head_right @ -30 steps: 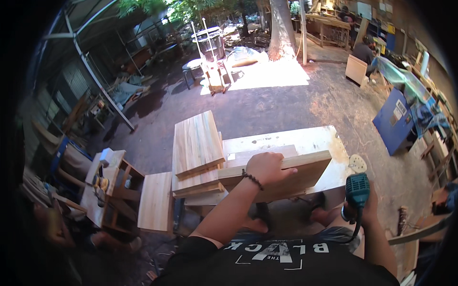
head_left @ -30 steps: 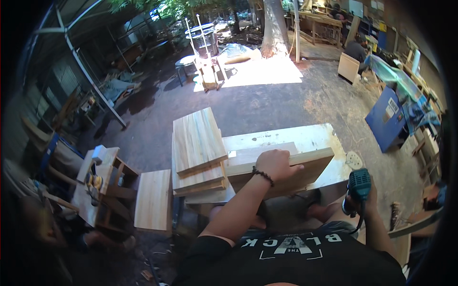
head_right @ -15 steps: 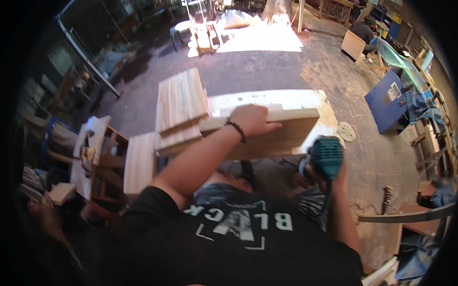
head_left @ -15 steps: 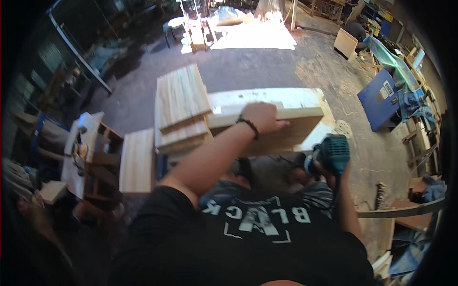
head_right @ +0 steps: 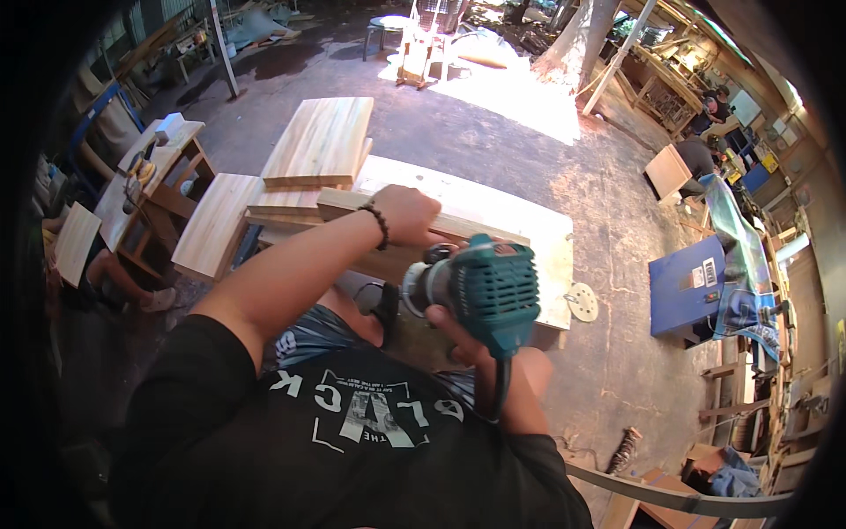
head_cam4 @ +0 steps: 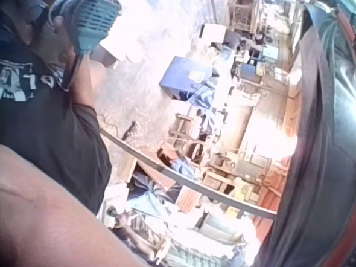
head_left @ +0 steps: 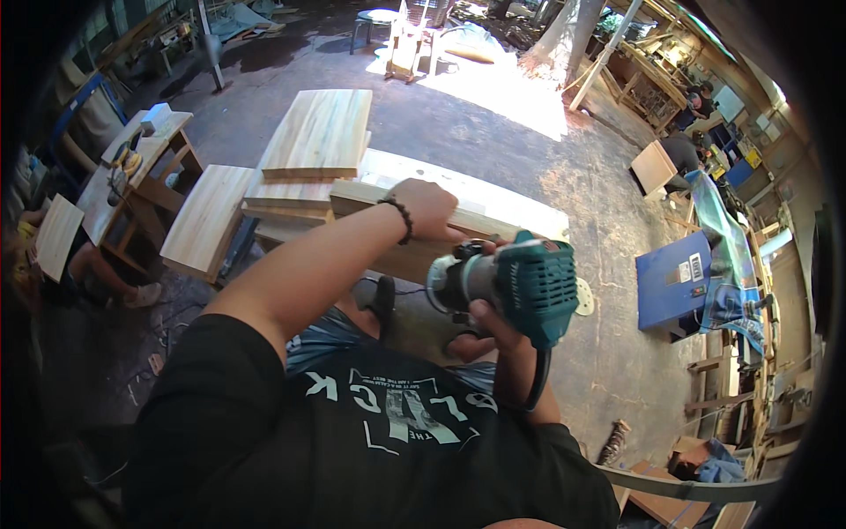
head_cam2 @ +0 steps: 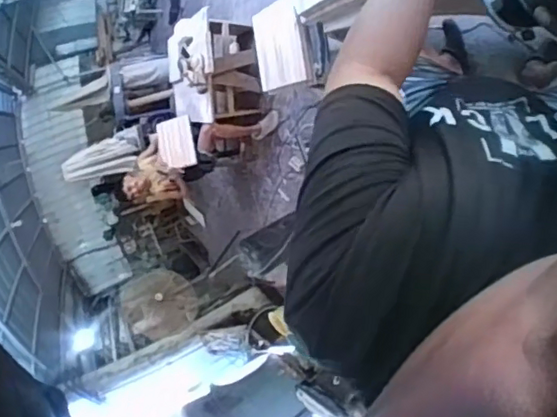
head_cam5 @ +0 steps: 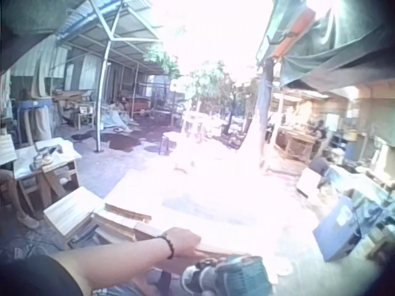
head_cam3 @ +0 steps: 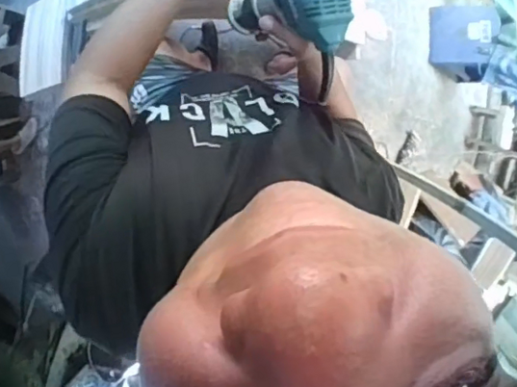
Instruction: Using a handheld router to finish or shape the edges of several wooden boards.
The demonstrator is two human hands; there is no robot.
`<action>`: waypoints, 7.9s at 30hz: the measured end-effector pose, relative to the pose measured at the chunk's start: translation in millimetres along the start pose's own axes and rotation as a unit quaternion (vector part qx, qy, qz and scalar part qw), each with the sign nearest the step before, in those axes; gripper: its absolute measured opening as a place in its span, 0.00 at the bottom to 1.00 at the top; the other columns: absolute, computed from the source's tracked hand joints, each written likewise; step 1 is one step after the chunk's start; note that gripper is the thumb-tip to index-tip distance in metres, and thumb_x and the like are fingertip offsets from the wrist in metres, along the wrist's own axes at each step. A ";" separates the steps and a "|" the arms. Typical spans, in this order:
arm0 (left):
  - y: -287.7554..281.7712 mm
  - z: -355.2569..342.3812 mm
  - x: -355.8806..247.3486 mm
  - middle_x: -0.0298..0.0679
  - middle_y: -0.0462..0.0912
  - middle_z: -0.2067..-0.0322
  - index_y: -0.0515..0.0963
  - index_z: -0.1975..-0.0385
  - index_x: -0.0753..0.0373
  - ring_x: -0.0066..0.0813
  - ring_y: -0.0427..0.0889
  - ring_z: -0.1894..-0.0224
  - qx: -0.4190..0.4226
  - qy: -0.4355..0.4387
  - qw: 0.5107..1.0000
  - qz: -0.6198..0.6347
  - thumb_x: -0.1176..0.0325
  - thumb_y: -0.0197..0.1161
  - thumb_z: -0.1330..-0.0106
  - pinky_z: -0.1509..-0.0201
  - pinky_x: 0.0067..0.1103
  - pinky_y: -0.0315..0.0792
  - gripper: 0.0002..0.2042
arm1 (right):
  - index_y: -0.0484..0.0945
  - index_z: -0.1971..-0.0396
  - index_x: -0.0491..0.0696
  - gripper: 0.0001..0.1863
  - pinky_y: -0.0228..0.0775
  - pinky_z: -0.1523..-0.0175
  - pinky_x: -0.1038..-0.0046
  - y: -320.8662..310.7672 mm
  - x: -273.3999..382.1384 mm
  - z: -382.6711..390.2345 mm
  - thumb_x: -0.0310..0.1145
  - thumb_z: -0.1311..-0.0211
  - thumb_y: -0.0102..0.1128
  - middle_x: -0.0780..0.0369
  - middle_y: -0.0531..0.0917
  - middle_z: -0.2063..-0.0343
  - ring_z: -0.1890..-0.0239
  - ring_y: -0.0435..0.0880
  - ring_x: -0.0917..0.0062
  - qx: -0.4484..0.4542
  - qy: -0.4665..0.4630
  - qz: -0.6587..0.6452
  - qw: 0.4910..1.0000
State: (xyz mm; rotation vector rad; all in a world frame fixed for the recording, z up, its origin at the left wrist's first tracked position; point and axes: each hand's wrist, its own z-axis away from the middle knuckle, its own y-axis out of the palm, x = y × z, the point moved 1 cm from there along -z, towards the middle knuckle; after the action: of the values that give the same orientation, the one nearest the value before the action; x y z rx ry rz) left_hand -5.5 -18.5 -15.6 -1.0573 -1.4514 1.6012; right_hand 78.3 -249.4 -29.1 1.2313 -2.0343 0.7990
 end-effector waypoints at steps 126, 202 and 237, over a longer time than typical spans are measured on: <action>-107.9 -5.3 -115.4 0.50 0.85 0.47 0.77 0.38 0.58 0.47 0.86 0.48 -0.115 0.287 0.862 0.402 0.42 0.75 0.45 0.42 0.35 0.79 0.38 | 0.81 0.48 0.36 0.26 0.87 0.54 0.66 -124.6 40.7 -63.7 0.18 0.51 0.72 0.54 0.87 0.58 0.60 0.90 0.65 -0.264 0.081 0.083 0.958; 21.0 -20.3 5.6 0.46 0.83 0.72 0.78 0.63 0.61 0.50 0.85 0.68 -0.020 -0.007 0.998 0.061 0.61 0.81 0.51 0.66 0.39 0.77 0.20 | 0.59 0.29 0.44 0.56 0.68 0.32 0.62 -169.2 -73.2 -53.1 0.45 0.55 0.86 0.53 0.76 0.42 0.37 0.75 0.65 -0.060 0.069 0.109 0.990; 22.6 -22.2 -2.2 0.41 0.82 0.73 0.79 0.62 0.60 0.42 0.84 0.68 -0.048 0.009 0.997 0.061 0.63 0.84 0.54 0.66 0.34 0.73 0.22 | 0.58 0.29 0.43 0.58 0.73 0.39 0.70 -158.6 -64.3 -58.3 0.41 0.60 0.85 0.53 0.76 0.41 0.43 0.78 0.70 -0.125 0.111 0.111 0.980</action>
State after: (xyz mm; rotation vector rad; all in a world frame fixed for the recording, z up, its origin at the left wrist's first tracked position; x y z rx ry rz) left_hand 16.0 -14.0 -38.5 -1.2328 -1.4902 1.6155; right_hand 257.6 -231.6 -13.8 0.7510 -2.0344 0.7194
